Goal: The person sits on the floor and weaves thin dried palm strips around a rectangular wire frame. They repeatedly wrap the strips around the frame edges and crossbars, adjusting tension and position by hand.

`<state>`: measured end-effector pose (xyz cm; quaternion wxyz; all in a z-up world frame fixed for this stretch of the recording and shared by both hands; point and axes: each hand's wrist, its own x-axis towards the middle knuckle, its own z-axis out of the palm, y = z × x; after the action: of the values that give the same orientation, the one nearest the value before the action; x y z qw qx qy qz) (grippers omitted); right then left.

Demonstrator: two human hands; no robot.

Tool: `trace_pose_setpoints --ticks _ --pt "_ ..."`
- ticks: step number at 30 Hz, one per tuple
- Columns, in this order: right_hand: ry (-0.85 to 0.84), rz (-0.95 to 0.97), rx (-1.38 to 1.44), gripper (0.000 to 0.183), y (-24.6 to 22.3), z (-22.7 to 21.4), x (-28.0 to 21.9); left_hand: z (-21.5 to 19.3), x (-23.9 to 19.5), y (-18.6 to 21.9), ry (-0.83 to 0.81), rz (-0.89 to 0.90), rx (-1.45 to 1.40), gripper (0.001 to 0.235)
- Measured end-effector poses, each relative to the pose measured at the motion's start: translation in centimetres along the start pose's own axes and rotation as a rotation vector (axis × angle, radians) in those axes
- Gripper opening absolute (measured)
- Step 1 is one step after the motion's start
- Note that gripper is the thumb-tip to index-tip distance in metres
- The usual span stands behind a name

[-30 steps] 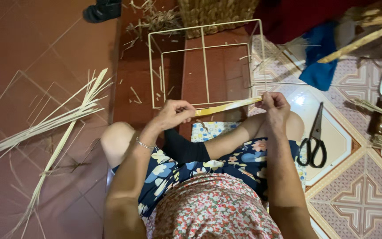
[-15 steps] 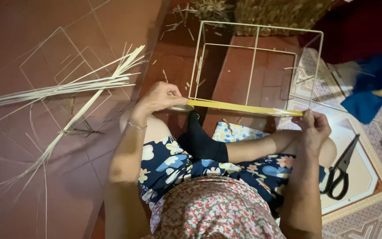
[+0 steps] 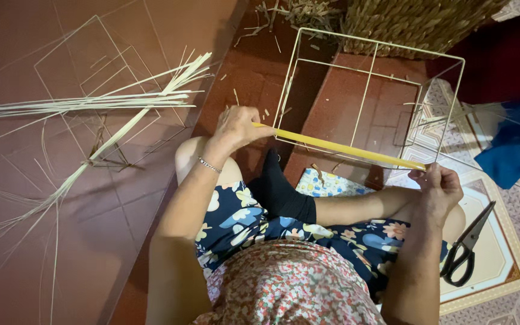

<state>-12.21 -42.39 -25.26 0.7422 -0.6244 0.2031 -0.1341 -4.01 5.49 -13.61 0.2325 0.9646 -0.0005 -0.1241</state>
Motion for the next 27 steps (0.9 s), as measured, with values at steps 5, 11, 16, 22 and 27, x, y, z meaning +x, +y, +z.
trace_pose_setpoints --ticks 5,11,16,22,27 --pt "-0.005 0.039 0.007 0.011 -0.1 0.3 0.1 1.5 -2.0 0.5 0.197 0.426 0.051 0.029" --pt "0.054 0.030 -0.117 0.025 -2.6 1.4 -0.3 2.1 -2.5 0.5 0.208 0.577 0.156 0.018" --pt "0.120 -0.821 -1.139 0.035 -5.4 4.4 -2.0 1.7 -2.5 1.8 0.212 0.586 0.181 0.007" --pt "-0.301 -1.038 -1.167 0.018 -5.8 10.5 -4.5 1.6 -2.5 2.3 0.264 0.634 0.221 0.008" --pt "-0.484 -1.144 -1.255 0.006 -6.2 10.2 -1.7 1.5 -2.5 2.2 0.250 0.628 0.189 0.007"
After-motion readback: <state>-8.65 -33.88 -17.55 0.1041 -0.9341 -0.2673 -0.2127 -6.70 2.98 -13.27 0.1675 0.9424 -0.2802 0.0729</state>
